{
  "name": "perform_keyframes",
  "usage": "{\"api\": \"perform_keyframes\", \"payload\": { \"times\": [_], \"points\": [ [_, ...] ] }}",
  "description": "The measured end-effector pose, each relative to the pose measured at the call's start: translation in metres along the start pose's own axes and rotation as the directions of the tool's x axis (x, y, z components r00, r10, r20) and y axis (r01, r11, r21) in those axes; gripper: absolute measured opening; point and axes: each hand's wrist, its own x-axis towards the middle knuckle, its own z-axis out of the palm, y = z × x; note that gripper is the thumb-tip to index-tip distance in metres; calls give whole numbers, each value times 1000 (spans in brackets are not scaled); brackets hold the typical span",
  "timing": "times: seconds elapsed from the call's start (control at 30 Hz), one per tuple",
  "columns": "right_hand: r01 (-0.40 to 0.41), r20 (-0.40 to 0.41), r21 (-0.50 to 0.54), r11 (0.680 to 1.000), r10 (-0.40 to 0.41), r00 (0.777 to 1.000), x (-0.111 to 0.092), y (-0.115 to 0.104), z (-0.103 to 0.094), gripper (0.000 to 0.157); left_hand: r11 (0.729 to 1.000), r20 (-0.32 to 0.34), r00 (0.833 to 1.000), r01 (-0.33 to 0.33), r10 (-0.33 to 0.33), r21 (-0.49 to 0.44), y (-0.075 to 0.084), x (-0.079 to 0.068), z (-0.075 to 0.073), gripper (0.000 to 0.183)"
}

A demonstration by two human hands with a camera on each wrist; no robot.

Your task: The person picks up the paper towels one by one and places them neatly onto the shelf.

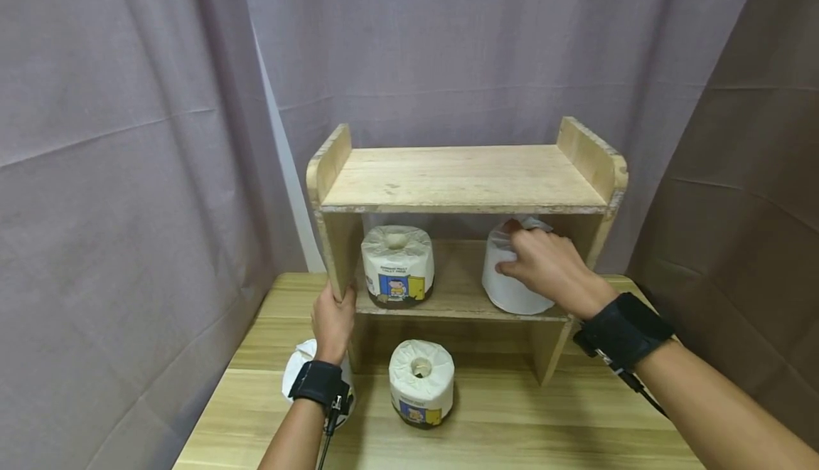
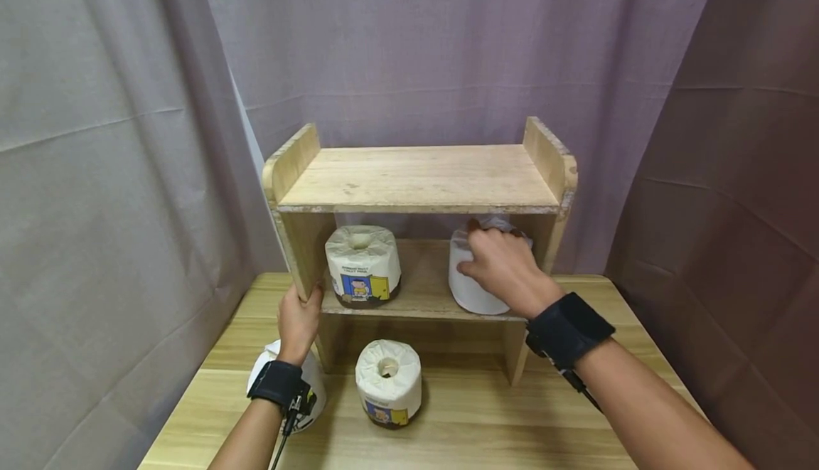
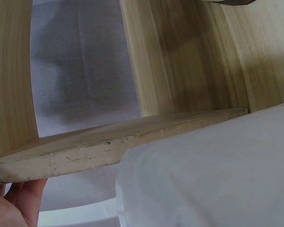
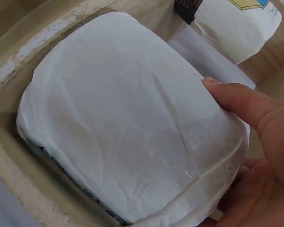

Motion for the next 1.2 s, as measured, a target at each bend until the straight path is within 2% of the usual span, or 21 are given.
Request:
{"api": "perform_keyframes", "payload": {
  "times": [0.27,0.4,0.67,1.0,1.2],
  "points": [
    [25,34,19,1000,-26,999,-4,3,-3,25,1000,8,1000,6,-6,-4,0,1,1,22],
    [46,43,21,999,-47,998,-6,3,-6,28,1000,15,1000,9,-9,-5,0,1,0,24],
    [145,30,6,989,-145,989,-11,4,-11,38,1000,26,1000,11,-11,4,0,2,-1,24],
    [164,36,2,987,-164,986,-10,11,-13,47,1000,30,1000,2,-2,-1,1,1,-1,24],
    [167,71,14,986,-168,983,-10,13,-15,49,1000,23,1000,4,-3,-18,0,-2,0,26]
  ]
}}
